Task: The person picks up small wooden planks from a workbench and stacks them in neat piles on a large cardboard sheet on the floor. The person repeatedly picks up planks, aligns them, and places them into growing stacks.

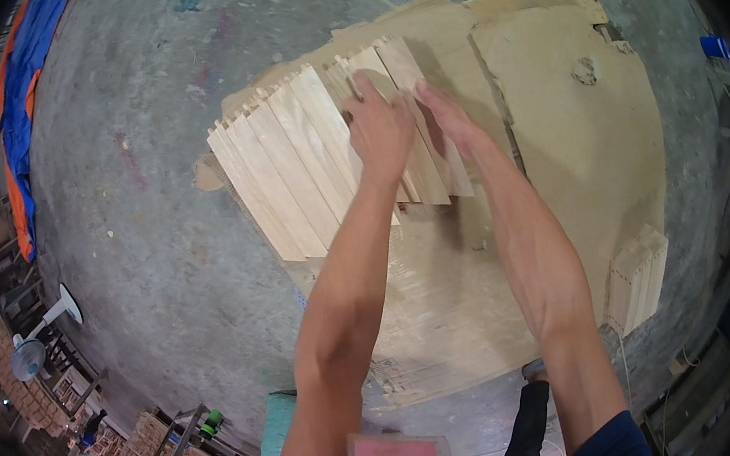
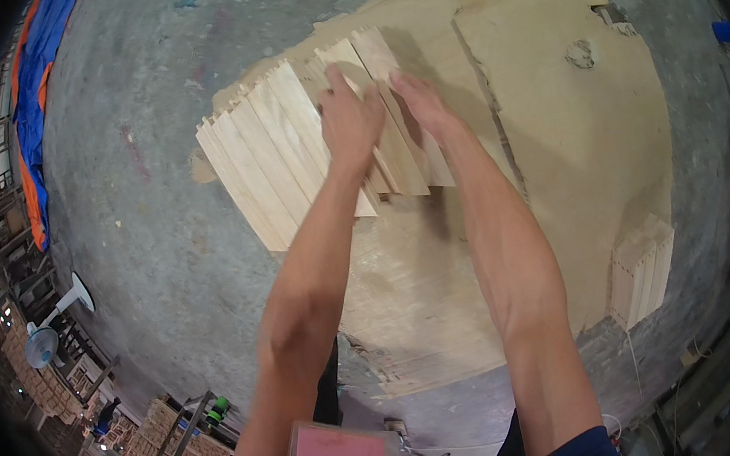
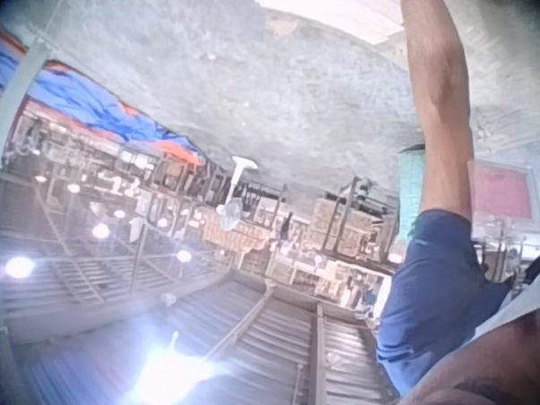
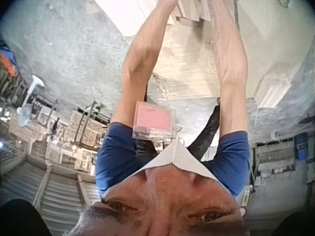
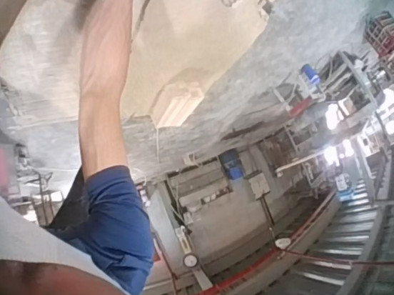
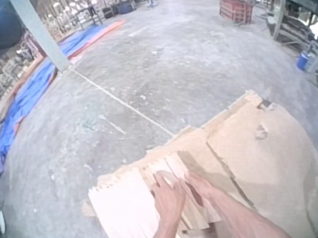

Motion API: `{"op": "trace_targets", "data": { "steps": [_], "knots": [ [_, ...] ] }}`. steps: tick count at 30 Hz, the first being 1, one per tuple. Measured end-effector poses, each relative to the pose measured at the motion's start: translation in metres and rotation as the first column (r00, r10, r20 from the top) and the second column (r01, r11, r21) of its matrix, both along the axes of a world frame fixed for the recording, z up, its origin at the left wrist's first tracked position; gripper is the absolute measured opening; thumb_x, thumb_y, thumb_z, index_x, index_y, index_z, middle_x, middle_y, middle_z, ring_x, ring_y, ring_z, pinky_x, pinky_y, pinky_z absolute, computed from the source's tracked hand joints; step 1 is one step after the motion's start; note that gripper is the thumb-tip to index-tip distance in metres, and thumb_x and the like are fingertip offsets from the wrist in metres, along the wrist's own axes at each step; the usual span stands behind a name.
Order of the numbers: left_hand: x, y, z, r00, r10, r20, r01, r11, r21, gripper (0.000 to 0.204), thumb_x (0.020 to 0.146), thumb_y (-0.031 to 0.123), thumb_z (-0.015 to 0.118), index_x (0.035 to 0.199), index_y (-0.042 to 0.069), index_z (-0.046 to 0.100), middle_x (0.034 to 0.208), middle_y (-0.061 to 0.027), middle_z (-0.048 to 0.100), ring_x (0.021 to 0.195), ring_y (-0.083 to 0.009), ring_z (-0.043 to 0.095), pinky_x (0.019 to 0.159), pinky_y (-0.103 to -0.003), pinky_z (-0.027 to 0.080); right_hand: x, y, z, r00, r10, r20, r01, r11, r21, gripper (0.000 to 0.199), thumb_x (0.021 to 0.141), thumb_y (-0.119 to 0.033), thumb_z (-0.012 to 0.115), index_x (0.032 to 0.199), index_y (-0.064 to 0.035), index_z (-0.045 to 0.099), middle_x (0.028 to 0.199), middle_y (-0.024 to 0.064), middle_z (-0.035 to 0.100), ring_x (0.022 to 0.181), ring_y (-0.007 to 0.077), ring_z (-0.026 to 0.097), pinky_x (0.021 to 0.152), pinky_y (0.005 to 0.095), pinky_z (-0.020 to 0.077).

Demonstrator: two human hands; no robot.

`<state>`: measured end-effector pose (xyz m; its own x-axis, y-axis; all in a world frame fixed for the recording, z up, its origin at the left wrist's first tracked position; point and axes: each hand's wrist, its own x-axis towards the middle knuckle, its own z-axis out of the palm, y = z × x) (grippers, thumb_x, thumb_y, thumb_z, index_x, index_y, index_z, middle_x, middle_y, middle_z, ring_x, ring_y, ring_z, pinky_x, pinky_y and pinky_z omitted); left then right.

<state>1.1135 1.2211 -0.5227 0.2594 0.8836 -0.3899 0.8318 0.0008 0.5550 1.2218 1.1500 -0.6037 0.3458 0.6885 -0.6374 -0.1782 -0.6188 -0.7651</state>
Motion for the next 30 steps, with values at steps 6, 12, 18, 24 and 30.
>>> {"op": "trace_targets", "data": {
  "steps": [6, 12, 18, 24, 30],
  "knots": [
    [-0.004, 0.057, -0.009, 0.973, -0.221, -0.06, 0.221, 0.975, -0.007, 0.087, 0.084, 0.028, 0.072, 0.155, 0.009, 0.025, 0.108, -0.0271, 0.067, 0.103, -0.041, 0.068, 0.089, -0.047, 0.054, -0.016, 0.009, 0.011, 0.998, 0.018, 0.06, -0.018, 1.0, 0.006, 0.083, 0.099, -0.068, 0.033, 0.153, -0.0058, 0.037, 0.161, 0.0179, 0.03, 0.152, 0.0347, 0.017, 0.123, 0.0448, 0.0144],
    [0.005, 0.05, -0.008, 0.992, -0.114, 0.057, 0.12, 0.985, -0.126, 0.087, 0.08, 0.02, 0.075, 0.152, 0.005, 0.028, 0.102, -0.0265, 0.07, 0.1, -0.0381, 0.069, 0.09, -0.045, 0.054, -0.008, 0.001, -0.001, 0.985, 0.027, 0.168, -0.027, 1.0, -0.001, 0.084, 0.098, -0.07, 0.031, 0.151, -0.0062, 0.041, 0.158, 0.0229, 0.033, 0.15, 0.0378, 0.02, 0.123, 0.0463, 0.0163],
    [0.009, 0.047, -0.039, 0.991, -0.047, 0.127, 0.045, 0.999, 0.022, 0.081, 0.079, 0.014, 0.073, 0.148, 0.002, 0.033, 0.105, -0.0299, 0.068, 0.101, -0.0369, 0.069, 0.091, -0.042, 0.054, 0.006, -0.005, -0.003, 0.997, -0.033, 0.07, 0.032, 0.999, 0.012, 0.082, 0.096, -0.067, 0.044, 0.15, -0.0053, 0.043, 0.153, 0.0221, 0.041, 0.146, 0.0341, 0.031, 0.12, 0.0448, 0.024],
    [0.002, 0.062, -0.057, 0.925, 0.081, 0.372, 0.022, 0.964, -0.264, 0.055, 0.086, 0.011, 0.068, 0.134, -0.011, 0.05, 0.101, -0.02, 0.07, 0.076, -0.0227, 0.071, 0.058, -0.032, 0.057, 0.009, 0.003, 0.022, 0.978, -0.057, -0.2, 0.069, 0.996, 0.051, 0.073, 0.088, -0.038, 0.075, 0.145, -0.0028, 0.046, 0.139, 0.0158, 0.057, 0.129, 0.025, 0.053, 0.11, 0.0389, 0.04],
    [0.047, 0.095, -0.022, 0.843, -0.451, -0.293, 0.49, 0.869, 0.074, 0.034, 0.083, 0.023, 0.065, 0.106, -0.001, 0.072, 0.108, -0.0216, 0.072, 0.098, -0.0345, 0.071, 0.086, -0.04, 0.057, 0.034, -0.029, 0.013, 0.983, -0.13, -0.126, 0.131, 0.991, -0.002, 0.072, 0.082, -0.022, 0.081, 0.142, -0.0004, 0.047, 0.132, 0.0147, 0.062, 0.12, 0.0234, 0.06, 0.103, 0.0356, 0.046]
  ]
}}
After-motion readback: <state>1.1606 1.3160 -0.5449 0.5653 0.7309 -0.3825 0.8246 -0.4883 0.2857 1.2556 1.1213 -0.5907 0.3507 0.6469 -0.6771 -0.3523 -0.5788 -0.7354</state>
